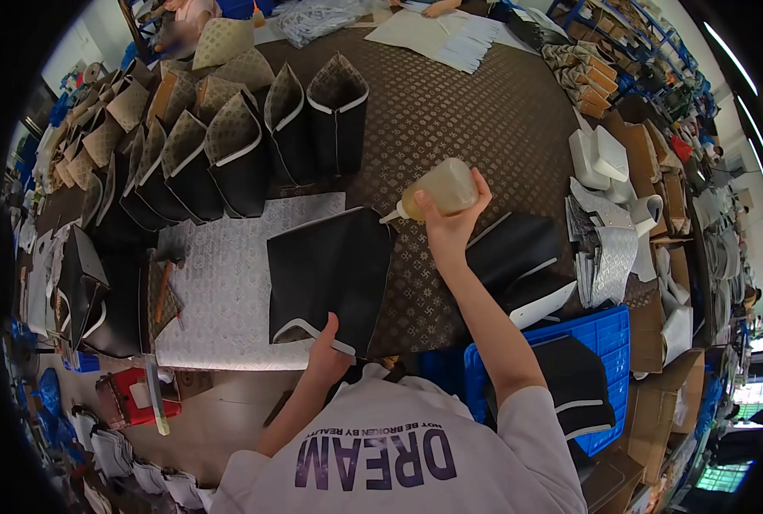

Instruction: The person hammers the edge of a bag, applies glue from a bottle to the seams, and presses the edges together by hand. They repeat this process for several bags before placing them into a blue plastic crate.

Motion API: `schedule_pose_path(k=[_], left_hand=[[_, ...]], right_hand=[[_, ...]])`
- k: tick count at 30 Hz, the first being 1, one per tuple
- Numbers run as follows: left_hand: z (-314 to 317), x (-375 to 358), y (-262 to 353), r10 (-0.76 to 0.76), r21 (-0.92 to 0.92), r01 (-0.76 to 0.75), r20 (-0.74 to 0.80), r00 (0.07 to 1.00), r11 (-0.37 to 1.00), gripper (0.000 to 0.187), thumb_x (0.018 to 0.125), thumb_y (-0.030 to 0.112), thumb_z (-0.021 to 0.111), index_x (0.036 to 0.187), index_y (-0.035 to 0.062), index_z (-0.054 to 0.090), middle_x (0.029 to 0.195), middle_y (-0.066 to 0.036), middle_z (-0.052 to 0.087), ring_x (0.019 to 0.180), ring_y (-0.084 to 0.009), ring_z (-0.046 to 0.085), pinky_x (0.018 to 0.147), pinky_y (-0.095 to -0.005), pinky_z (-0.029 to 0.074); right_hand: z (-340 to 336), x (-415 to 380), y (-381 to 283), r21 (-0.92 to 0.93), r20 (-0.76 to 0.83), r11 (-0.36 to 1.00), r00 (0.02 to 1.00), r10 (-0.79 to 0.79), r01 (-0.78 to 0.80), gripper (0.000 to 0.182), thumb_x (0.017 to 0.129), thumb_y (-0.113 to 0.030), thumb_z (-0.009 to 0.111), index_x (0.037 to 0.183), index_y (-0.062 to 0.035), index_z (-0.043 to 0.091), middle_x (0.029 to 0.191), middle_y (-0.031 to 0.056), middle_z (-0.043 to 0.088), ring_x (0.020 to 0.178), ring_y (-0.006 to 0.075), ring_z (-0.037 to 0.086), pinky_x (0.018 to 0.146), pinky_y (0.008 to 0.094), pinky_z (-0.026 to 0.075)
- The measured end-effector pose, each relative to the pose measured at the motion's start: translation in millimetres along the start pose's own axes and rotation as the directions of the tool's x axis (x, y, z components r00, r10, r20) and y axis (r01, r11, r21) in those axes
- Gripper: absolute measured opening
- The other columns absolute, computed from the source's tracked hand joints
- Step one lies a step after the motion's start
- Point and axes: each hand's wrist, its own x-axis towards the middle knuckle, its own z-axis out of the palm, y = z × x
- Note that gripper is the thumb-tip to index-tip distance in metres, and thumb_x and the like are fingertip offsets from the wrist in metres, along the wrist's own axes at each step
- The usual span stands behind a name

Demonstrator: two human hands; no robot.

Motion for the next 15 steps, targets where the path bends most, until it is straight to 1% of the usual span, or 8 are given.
schedule_pose_path(k=[4, 8, 10, 11, 13, 14, 15], left_hand=[[1, 0, 0, -0.007, 0.002, 0.007, 0.006, 1.0, 1.0, 0.049, 0.099, 0.038, 0.04, 0.127, -0.0008, 0.048, 0.129, -0.008, 0.054, 0.119, -0.0196, 0.051, 0.1, -0.0328, 0.041], [7, -2, 1, -0.003, -0.013, 0.002, -0.034, 0.999, 1.0, 0.051, 0.098, 0.039, 0.043, 0.128, -0.0011, 0.047, 0.129, -0.009, 0.054, 0.118, -0.0209, 0.052, 0.1, -0.0337, 0.041], [9, -2, 0, 0.007, -0.014, -0.007, -0.041, 0.999, 1.0, 0.052, 0.097, 0.04, 0.044, 0.129, -0.0012, 0.046, 0.129, -0.009, 0.053, 0.119, -0.0217, 0.051, 0.101, -0.0344, 0.04], [9, -1, 0, -0.003, -0.029, 0.002, -0.032, 0.999, 1.0, 0.053, 0.097, 0.04, 0.044, 0.131, -0.0012, 0.044, 0.132, -0.009, 0.05, 0.121, -0.0216, 0.048, 0.103, -0.0343, 0.038], [8, 1, -2, -0.024, -0.056, 0.023, -0.013, 1.0, 0.998, 0.055, 0.097, 0.039, 0.044, 0.135, -0.0011, 0.04, 0.138, -0.009, 0.044, 0.127, -0.0216, 0.043, 0.107, -0.0343, 0.034], [8, 1, -2, -0.026, -0.052, 0.025, -0.026, 0.999, 0.998, 0.056, 0.097, 0.039, 0.044, 0.135, -0.0009, 0.04, 0.138, -0.01, 0.045, 0.127, -0.0217, 0.043, 0.107, -0.0345, 0.034], [8, 1, -3, -0.028, -0.048, 0.026, -0.039, 0.999, 0.998, 0.056, 0.097, 0.04, 0.044, 0.135, -0.0008, 0.039, 0.138, -0.01, 0.045, 0.126, -0.0218, 0.043, 0.107, -0.0346, 0.034]], right_hand=[[4, -5, 2, -0.036, -0.002, 0.999, 1.0, -0.016, 0.016, 0.088, 0.072, -0.014, 0.081, 0.135, -0.0079, 0.02, 0.127, 0.0136, 0.036, 0.117, 0.0232, 0.043, 0.097, 0.0366, 0.043], [8, -12, 3, -0.074, -0.038, 0.997, 0.999, -0.033, 0.03, 0.088, 0.071, -0.013, 0.081, 0.136, -0.008, 0.02, 0.127, 0.0131, 0.035, 0.117, 0.0229, 0.043, 0.097, 0.0363, 0.043], [6, -17, 12, -0.123, 0.001, 0.986, 0.993, -0.114, 0.114, 0.088, 0.071, -0.013, 0.081, 0.136, -0.0081, 0.021, 0.127, 0.0132, 0.035, 0.118, 0.0227, 0.042, 0.097, 0.0359, 0.042], [6, -18, 16, -0.145, 0.021, 0.977, 0.988, -0.155, 0.156, 0.088, 0.071, -0.012, 0.081, 0.136, -0.0081, 0.021, 0.128, 0.0133, 0.034, 0.118, 0.0226, 0.042, 0.097, 0.0357, 0.042], [4, -17, 18, -0.126, 0.064, 0.981, 0.988, -0.141, 0.148, 0.087, 0.072, -0.014, 0.081, 0.135, -0.0077, 0.021, 0.127, 0.0133, 0.035, 0.118, 0.0226, 0.042, 0.097, 0.0356, 0.041], [4, -16, 17, -0.117, 0.084, 0.983, 0.987, -0.135, 0.144, 0.087, 0.072, -0.014, 0.081, 0.135, -0.0075, 0.022, 0.127, 0.0133, 0.036, 0.118, 0.0226, 0.043, 0.097, 0.0355, 0.041], [2, -13, 16, -0.134, 0.071, 0.985, 0.993, -0.097, 0.106, 0.086, 0.072, -0.015, 0.08, 0.135, -0.0071, 0.022, 0.127, 0.0135, 0.037, 0.117, 0.0227, 0.043, 0.097, 0.0355, 0.041]])
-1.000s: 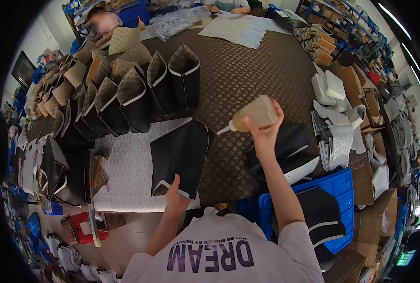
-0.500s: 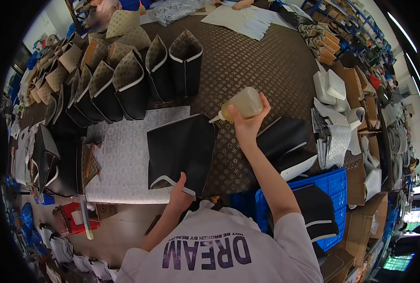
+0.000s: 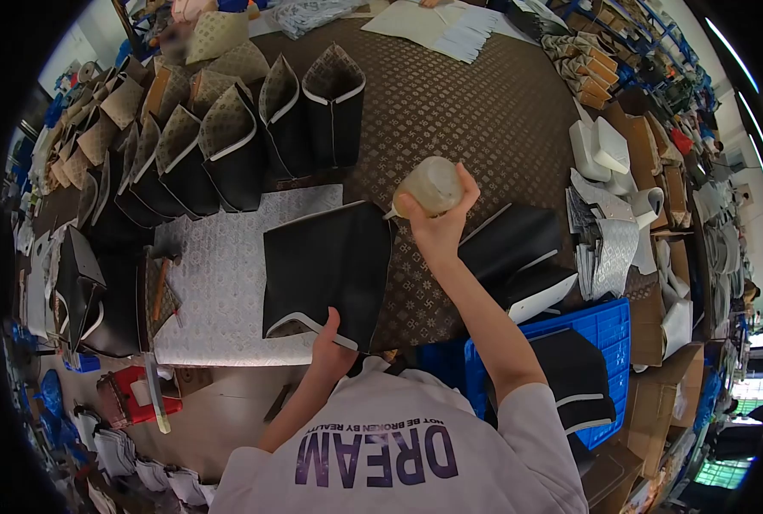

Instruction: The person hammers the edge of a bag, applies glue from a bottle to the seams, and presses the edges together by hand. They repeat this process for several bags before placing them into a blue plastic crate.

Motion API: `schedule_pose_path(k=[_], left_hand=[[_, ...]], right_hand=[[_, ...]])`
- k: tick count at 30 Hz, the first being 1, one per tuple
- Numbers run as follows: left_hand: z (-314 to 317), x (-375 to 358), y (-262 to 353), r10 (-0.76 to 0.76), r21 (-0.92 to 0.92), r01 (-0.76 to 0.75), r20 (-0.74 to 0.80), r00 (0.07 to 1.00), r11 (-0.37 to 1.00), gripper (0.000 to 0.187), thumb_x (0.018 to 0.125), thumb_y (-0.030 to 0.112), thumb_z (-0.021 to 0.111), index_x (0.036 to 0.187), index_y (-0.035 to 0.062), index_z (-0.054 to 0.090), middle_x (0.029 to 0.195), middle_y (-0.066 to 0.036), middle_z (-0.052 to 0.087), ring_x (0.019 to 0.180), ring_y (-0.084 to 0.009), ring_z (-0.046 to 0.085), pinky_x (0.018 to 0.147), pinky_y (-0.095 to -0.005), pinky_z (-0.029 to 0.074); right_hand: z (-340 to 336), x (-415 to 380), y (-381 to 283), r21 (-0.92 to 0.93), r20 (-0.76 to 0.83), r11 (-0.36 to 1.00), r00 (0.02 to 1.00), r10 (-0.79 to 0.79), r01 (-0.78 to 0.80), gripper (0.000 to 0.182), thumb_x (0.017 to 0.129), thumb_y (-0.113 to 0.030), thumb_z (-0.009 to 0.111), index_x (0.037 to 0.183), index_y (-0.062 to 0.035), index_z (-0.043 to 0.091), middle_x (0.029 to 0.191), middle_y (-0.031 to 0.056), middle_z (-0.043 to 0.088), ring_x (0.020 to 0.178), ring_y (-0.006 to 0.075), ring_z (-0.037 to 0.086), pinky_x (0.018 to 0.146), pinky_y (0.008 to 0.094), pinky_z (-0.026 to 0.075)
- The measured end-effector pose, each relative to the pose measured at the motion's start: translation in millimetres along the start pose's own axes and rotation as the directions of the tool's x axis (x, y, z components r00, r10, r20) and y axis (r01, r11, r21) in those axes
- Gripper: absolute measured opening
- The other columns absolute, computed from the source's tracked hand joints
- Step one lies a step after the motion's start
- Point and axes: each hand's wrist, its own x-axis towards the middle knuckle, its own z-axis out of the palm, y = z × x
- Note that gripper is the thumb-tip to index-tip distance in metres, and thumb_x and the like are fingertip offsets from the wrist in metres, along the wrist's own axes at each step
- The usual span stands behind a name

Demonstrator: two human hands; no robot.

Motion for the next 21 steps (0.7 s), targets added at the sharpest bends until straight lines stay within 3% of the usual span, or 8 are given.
schedule_pose_path(k=[2, 5, 8, 11, 16, 21], left_hand=[[-1, 0, -1, -0.005, 0.005, 0.005, -0.002, 1.0, 1.0, 0.056, 0.097, 0.04, 0.044, 0.135, -0.0007, 0.039, 0.138, -0.01, 0.045, 0.126, -0.0221, 0.043, 0.107, -0.0348, 0.034], [-4, 1, -1, 0.003, 0.01, -0.003, 0.029, 1.0, 1.0, 0.056, 0.097, 0.04, 0.043, 0.135, -0.0009, 0.039, 0.138, -0.01, 0.045, 0.127, -0.0225, 0.043, 0.107, -0.0349, 0.034], [-2, 0, 0, 0.025, 0.021, -0.027, 0.05, 0.998, 0.999, 0.055, 0.098, 0.04, 0.043, 0.135, -0.0011, 0.039, 0.138, -0.01, 0.045, 0.127, -0.0227, 0.043, 0.108, -0.0348, 0.033], [0, 1, -1, 0.03, 0.032, -0.031, 0.018, 0.999, 0.999, 0.055, 0.097, 0.04, 0.044, 0.134, -0.0004, 0.04, 0.137, -0.01, 0.046, 0.126, -0.0228, 0.044, 0.106, -0.0348, 0.035], [3, 4, -1, 0.027, 0.023, -0.027, -0.005, 1.0, 0.999, 0.057, 0.095, 0.043, 0.048, 0.133, 0.0014, 0.042, 0.134, -0.009, 0.049, 0.122, -0.023, 0.048, 0.101, -0.0359, 0.04], [7, 9, -1, 0.019, -0.037, -0.018, 0.03, 0.999, 0.999, 0.055, 0.096, 0.041, 0.045, 0.132, -0.0003, 0.043, 0.135, -0.009, 0.048, 0.123, -0.0219, 0.046, 0.105, -0.034, 0.036]], right_hand=[[-6, 9, -1, -0.025, -0.016, 0.997, 0.997, 0.078, -0.079, 0.085, 0.074, -0.017, 0.08, 0.134, -0.0063, 0.021, 0.126, 0.0141, 0.039, 0.116, 0.0229, 0.045, 0.096, 0.0354, 0.042], [-13, 17, 9, 0.154, -0.036, 0.956, 0.966, 0.256, -0.248, 0.082, 0.076, -0.02, 0.078, 0.133, -0.0053, 0.021, 0.124, 0.0151, 0.041, 0.114, 0.023, 0.047, 0.096, 0.0354, 0.042], [-21, 17, 23, 0.176, -0.074, 0.928, 0.936, 0.345, -0.328, 0.081, 0.076, -0.021, 0.078, 0.132, -0.0048, 0.021, 0.123, 0.0157, 0.042, 0.112, 0.0228, 0.048, 0.094, 0.0352, 0.042], [-28, 12, 20, 0.21, -0.07, 0.851, 0.86, 0.505, -0.482, 0.081, 0.075, -0.021, 0.078, 0.131, -0.0039, 0.021, 0.123, 0.0153, 0.042, 0.112, 0.0225, 0.047, 0.094, 0.0349, 0.043], [-38, 2, 19, 0.225, -0.092, 0.831, 0.838, 0.539, -0.509, 0.081, 0.075, -0.02, 0.078, 0.131, -0.003, 0.022, 0.123, 0.0143, 0.041, 0.113, 0.0221, 0.047, 0.095, 0.0341, 0.042], [-44, -12, 1, 0.241, -0.065, 0.84, 0.855, 0.514, -0.487, 0.08, 0.075, -0.019, 0.078, 0.131, -0.0029, 0.022, 0.123, 0.0139, 0.04, 0.114, 0.0219, 0.046, 0.095, 0.0341, 0.041]])
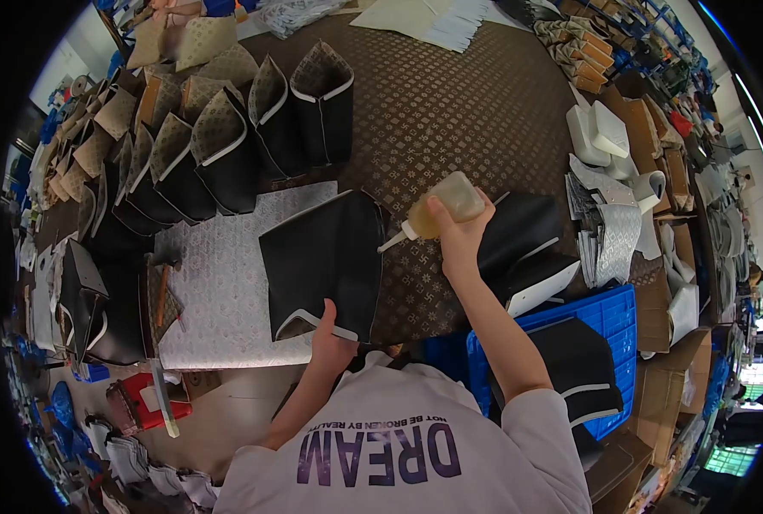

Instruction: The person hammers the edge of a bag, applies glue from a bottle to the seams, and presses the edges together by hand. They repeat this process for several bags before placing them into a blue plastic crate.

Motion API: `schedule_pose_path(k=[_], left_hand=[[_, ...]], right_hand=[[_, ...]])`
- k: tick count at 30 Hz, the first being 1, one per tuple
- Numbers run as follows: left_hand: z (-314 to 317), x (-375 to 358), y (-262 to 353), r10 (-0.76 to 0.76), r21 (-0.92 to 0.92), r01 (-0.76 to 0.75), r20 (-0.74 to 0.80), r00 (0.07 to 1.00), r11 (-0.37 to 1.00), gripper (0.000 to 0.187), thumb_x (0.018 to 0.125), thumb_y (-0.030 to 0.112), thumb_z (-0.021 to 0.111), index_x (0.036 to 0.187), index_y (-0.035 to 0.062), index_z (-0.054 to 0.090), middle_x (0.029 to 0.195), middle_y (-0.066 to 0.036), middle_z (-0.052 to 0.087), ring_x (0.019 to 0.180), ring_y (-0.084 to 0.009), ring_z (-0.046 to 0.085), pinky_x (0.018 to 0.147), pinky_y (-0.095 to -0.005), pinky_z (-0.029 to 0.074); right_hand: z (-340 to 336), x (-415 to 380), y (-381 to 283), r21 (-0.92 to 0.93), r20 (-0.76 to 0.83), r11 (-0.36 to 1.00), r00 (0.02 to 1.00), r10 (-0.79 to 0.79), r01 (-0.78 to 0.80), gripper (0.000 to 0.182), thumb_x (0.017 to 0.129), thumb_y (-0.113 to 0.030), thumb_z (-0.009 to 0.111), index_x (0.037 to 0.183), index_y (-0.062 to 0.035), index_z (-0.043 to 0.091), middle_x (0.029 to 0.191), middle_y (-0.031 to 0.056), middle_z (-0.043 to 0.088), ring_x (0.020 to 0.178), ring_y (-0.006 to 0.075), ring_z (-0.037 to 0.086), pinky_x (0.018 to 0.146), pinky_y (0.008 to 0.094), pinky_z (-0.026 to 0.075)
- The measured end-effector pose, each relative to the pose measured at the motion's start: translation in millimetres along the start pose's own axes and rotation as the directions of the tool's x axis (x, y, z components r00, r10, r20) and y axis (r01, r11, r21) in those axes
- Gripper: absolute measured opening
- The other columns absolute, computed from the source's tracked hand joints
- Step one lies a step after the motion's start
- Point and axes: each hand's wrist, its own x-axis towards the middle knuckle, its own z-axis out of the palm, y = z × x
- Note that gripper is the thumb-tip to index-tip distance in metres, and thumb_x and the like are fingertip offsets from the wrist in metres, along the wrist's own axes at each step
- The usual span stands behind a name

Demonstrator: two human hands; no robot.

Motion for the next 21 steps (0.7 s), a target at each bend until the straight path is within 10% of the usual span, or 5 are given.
schedule_pose_path(k=[21], left_hand=[[29, 18, -2, 0.1, 0.064, -0.112, 0.167, 0.981, 0.992, 0.05, 0.099, 0.041, 0.039, 0.13, 0.0029, 0.047, 0.13, -0.006, 0.052, 0.12, -0.0202, 0.049, 0.104, -0.035, 0.036]], right_hand=[[-21, -91, -24, -0.017, 0.12, 0.997, 0.99, -0.073, 0.075, 0.081, 0.076, -0.017, 0.078, 0.133, -0.0073, 0.022, 0.123, 0.013, 0.042, 0.113, 0.0217, 0.048, 0.095, 0.0342, 0.043]])
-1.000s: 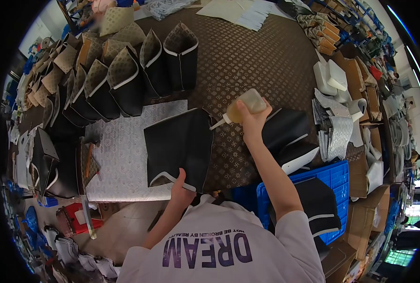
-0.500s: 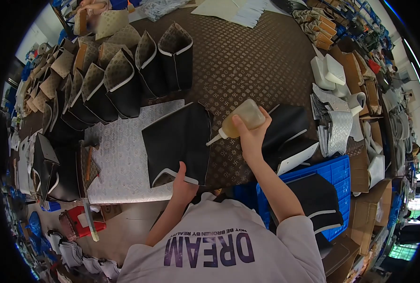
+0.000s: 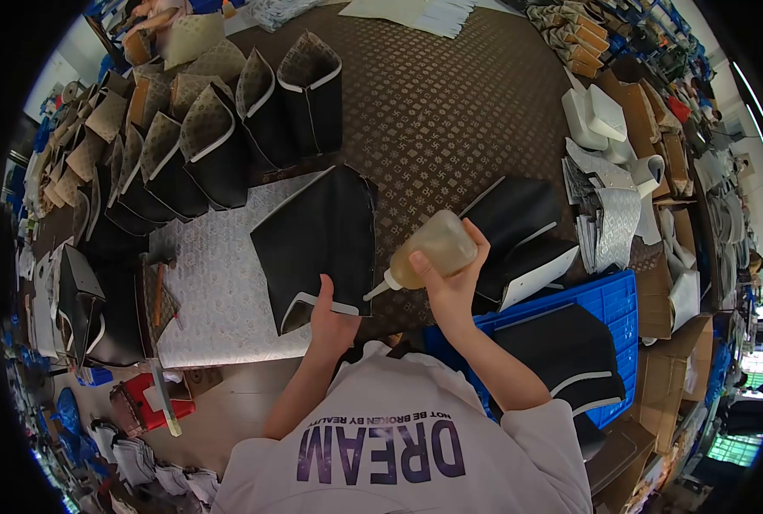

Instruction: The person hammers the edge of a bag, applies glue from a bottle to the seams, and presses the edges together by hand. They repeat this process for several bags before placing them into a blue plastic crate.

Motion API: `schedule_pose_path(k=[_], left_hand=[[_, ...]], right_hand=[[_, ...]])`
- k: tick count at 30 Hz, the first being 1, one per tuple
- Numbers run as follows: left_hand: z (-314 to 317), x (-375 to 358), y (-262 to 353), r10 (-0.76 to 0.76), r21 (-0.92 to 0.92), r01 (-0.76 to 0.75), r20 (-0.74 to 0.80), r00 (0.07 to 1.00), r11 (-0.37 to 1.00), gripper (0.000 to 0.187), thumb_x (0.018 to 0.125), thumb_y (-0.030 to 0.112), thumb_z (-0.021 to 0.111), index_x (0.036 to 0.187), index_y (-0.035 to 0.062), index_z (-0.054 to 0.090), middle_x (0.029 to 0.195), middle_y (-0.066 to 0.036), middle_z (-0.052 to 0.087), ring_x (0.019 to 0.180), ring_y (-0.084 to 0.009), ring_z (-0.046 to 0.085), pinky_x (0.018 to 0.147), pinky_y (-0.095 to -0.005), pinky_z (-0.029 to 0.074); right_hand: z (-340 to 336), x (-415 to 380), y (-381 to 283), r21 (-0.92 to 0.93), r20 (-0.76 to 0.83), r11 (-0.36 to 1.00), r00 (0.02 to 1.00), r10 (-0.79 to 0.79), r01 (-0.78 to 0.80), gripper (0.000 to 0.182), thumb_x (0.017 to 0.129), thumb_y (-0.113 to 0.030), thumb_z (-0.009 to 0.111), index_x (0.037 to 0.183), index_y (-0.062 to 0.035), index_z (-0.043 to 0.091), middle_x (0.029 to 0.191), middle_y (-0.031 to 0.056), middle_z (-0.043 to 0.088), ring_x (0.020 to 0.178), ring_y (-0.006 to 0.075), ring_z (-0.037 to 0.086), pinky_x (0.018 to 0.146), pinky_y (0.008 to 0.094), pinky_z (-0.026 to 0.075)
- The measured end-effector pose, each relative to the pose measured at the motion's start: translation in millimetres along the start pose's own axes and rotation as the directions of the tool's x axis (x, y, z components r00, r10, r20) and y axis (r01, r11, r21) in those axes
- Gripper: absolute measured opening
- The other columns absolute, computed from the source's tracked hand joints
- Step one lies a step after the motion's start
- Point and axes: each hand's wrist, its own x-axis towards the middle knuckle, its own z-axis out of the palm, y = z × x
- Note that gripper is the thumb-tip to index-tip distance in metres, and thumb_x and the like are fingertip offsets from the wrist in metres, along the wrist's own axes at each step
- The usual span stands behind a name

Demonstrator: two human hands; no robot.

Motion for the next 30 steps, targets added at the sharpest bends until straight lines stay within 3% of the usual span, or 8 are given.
schedule_pose_path(k=[5, 8, 18, 22, 24, 26, 28, 30], left_hand=[[-7, 2, -2, 0.022, 0.01, -0.022, 0.004, 1.0, 1.0, 0.051, 0.099, 0.041, 0.037, 0.132, 0.0024, 0.045, 0.132, -0.007, 0.051, 0.121, -0.0204, 0.048, 0.104, -0.0356, 0.035], [-8, 1, 0, 0.019, -0.006, -0.019, 0.006, 1.0, 1.0, 0.052, 0.1, 0.041, 0.036, 0.132, 0.002, 0.044, 0.131, -0.007, 0.052, 0.121, -0.0208, 0.048, 0.104, -0.0359, 0.035], [-15, -18, 9, 0.016, -0.048, -0.016, 0.018, 1.0, 0.999, 0.051, 0.1, 0.042, 0.036, 0.133, 0.0034, 0.044, 0.133, -0.005, 0.05, 0.121, -0.0206, 0.048, 0.102, -0.0347, 0.037], [-20, -28, 16, 0.026, -0.086, -0.022, 0.036, 0.999, 0.996, 0.053, 0.1, 0.042, 0.034, 0.133, 0.0018, 0.042, 0.133, -0.007, 0.049, 0.122, -0.0214, 0.047, 0.102, -0.0353, 0.038], [-29, -35, 18, 0.092, 0.168, -0.105, 0.08, 0.993, 0.98, 0.053, 0.1, 0.042, 0.033, 0.133, 0.0013, 0.043, 0.133, -0.008, 0.049, 0.122, -0.0218, 0.047, 0.102, -0.0359, 0.039], [-32, -38, 19, 0.084, 0.138, -0.091, 0.053, 0.995, 0.986, 0.053, 0.1, 0.042, 0.033, 0.132, 0.0009, 0.043, 0.132, -0.009, 0.05, 0.121, -0.0222, 0.048, 0.101, -0.0363, 0.04], [-30, -38, 22, -0.011, -0.183, 0.005, -0.03, 0.999, 0.983, 0.053, 0.1, 0.042, 0.033, 0.132, 0.0006, 0.043, 0.131, -0.009, 0.05, 0.12, -0.0224, 0.049, 0.101, -0.0363, 0.041], [-29, -41, 25, -0.028, -0.156, 0.015, -0.078, 0.997, 0.988, 0.051, 0.1, 0.042, 0.034, 0.132, 0.0031, 0.044, 0.13, -0.009, 0.052, 0.118, -0.0233, 0.051, 0.098, -0.0367, 0.042]], right_hand=[[-2, -24, 0, -0.008, 0.109, 1.0, 0.994, 0.02, -0.02, 0.084, 0.075, -0.017, 0.079, 0.135, -0.0087, 0.021, 0.124, 0.0127, 0.042, 0.114, 0.0223, 0.048, 0.096, 0.0362, 0.042], [-12, -19, 1, 0.105, 0.105, 0.985, 0.987, 0.123, -0.134, 0.087, 0.073, -0.019, 0.08, 0.136, -0.0095, 0.021, 0.125, 0.0119, 0.042, 0.115, 0.0222, 0.047, 0.098, 0.0372, 0.042], [0, 45, 28, 0.169, 0.023, 0.982, 0.997, 0.077, -0.08, 0.079, 0.08, -0.022, 0.075, 0.136, -0.0064, 0.021, 0.126, 0.0108, 0.041, 0.118, 0.0212, 0.044, 0.099, 0.0363, 0.039], [10, 83, 45, 0.195, -0.045, 0.981, 0.999, 0.025, -0.016, 0.071, 0.081, -0.022, 0.074, 0.131, -0.0054, 0.027, 0.121, 0.0101, 0.044, 0.112, 0.0205, 0.049, 0.093, 0.036, 0.044], [19, 96, 52, 0.182, -0.104, 0.983, 0.994, -0.02, 0.038, 0.059, 0.083, -0.022, 0.072, 0.126, -0.0055, 0.035, 0.114, 0.0094, 0.049, 0.106, 0.0203, 0.055, 0.083, 0.0369, 0.051], [22, 108, 54, 0.209, -0.047, 0.978, 0.999, -0.001, 0.011, 0.071, 0.081, -0.022, 0.074, 0.13, -0.0048, 0.027, 0.12, 0.0103, 0.044, 0.111, 0.0198, 0.05, 0.091, 0.0351, 0.046], [28, 116, 55, 0.232, -0.001, 0.973, 1.0, 0.01, -0.009, 0.078, 0.08, -0.022, 0.076, 0.133, -0.0044, 0.022, 0.124, 0.011, 0.041, 0.113, 0.0197, 0.047, 0.095, 0.0342, 0.043], [35, 121, 54, 0.253, 0.03, 0.967, 0.999, 0.016, -0.023, 0.08, 0.079, -0.022, 0.076, 0.134, -0.0042, 0.02, 0.125, 0.0116, 0.04, 0.114, 0.0201, 0.047, 0.095, 0.0342, 0.043]])
